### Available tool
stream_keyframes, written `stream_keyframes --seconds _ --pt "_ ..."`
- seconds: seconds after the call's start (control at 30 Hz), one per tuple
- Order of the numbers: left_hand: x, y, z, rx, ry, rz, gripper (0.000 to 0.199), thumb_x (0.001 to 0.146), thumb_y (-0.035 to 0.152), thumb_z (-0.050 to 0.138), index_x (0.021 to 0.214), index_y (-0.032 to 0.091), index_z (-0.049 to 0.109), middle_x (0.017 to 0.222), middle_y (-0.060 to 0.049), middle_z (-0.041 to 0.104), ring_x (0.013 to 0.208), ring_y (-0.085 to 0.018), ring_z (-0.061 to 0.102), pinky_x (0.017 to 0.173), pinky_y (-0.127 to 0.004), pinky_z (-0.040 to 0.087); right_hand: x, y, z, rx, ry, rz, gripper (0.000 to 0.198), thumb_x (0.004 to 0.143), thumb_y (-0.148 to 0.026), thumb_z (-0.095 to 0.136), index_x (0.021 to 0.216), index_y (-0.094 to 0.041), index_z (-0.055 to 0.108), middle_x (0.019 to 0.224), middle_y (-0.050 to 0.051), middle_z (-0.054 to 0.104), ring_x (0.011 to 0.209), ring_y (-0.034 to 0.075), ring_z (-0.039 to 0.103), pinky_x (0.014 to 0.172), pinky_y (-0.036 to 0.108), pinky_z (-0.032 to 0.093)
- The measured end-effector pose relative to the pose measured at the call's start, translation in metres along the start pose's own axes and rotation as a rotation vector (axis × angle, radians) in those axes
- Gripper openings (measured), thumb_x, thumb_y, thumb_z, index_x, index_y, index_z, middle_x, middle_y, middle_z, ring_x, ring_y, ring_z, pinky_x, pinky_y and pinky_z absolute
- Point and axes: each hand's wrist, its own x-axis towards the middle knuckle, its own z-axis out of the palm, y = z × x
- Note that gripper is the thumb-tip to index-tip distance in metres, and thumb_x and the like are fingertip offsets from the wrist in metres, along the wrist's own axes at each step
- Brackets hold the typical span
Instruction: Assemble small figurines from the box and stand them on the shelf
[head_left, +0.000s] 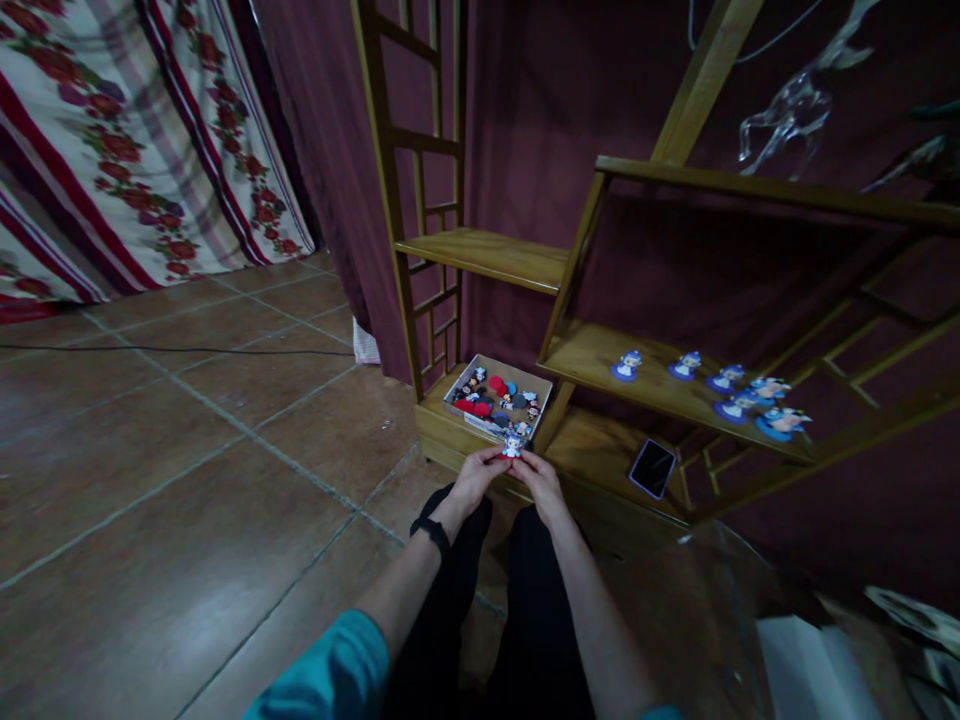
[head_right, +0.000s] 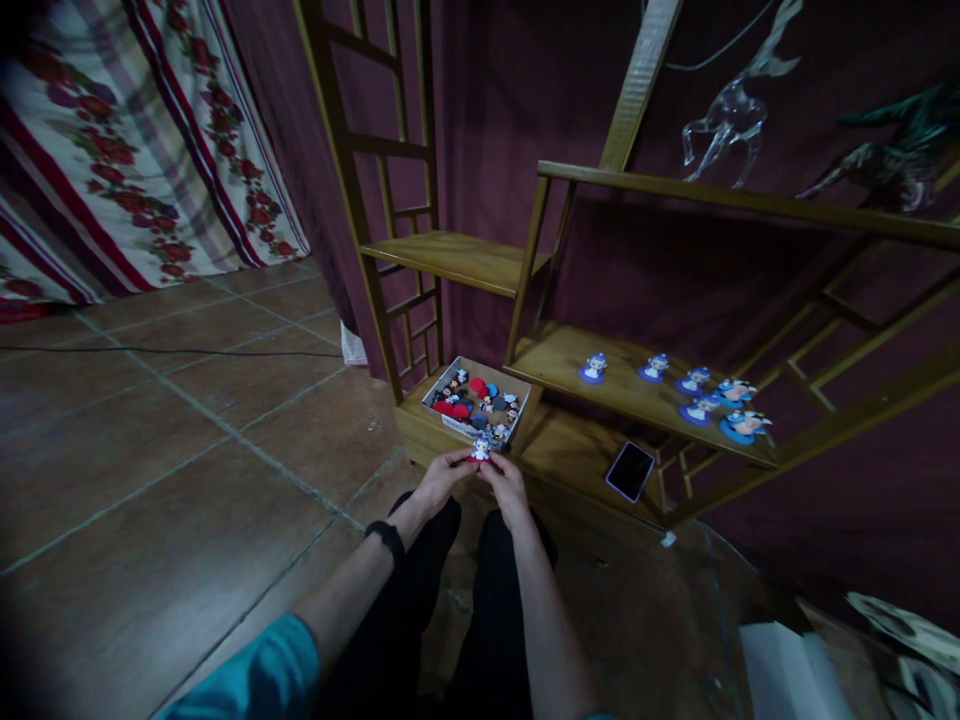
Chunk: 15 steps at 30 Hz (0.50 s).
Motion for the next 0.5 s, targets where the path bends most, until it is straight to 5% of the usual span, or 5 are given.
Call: stream_keyframes --seconds 0.23,0.5 --pt "0.0007 -0.0031 -0.0031 -0.043 0.03 0.003 0.046 0.053 0.022 0.079 0.097 0.013 0.067 0.086 -0.007 0.07 0.077 -0.017 0.062 0.085 -0.034 0.042 0.0016 0.0051 -0.0016 0.057 0.005 -0.004 0.048 0.059 -0.036 0.073 0.102 -0.019 0.065 0.102 0.006 0.068 0.092 0.023 0.063 0.087 0.04 0.048" --pt "0.0009 -0.0035 -0.0023 -0.076 0.068 0.037 0.054 0.048 0.013 0.08 0.099 0.015 0.065 0.089 -0.007 0.069 0.077 -0.016 0.061 0.085 -0.034 0.043 -0.0008 0.0008 -0.002 0.042 -0.142 -0.041 0.046 0.063 -0.036 0.071 0.106 -0.021 0.063 0.11 0.006 0.065 0.103 0.024 0.058 0.094 0.039 0.042"
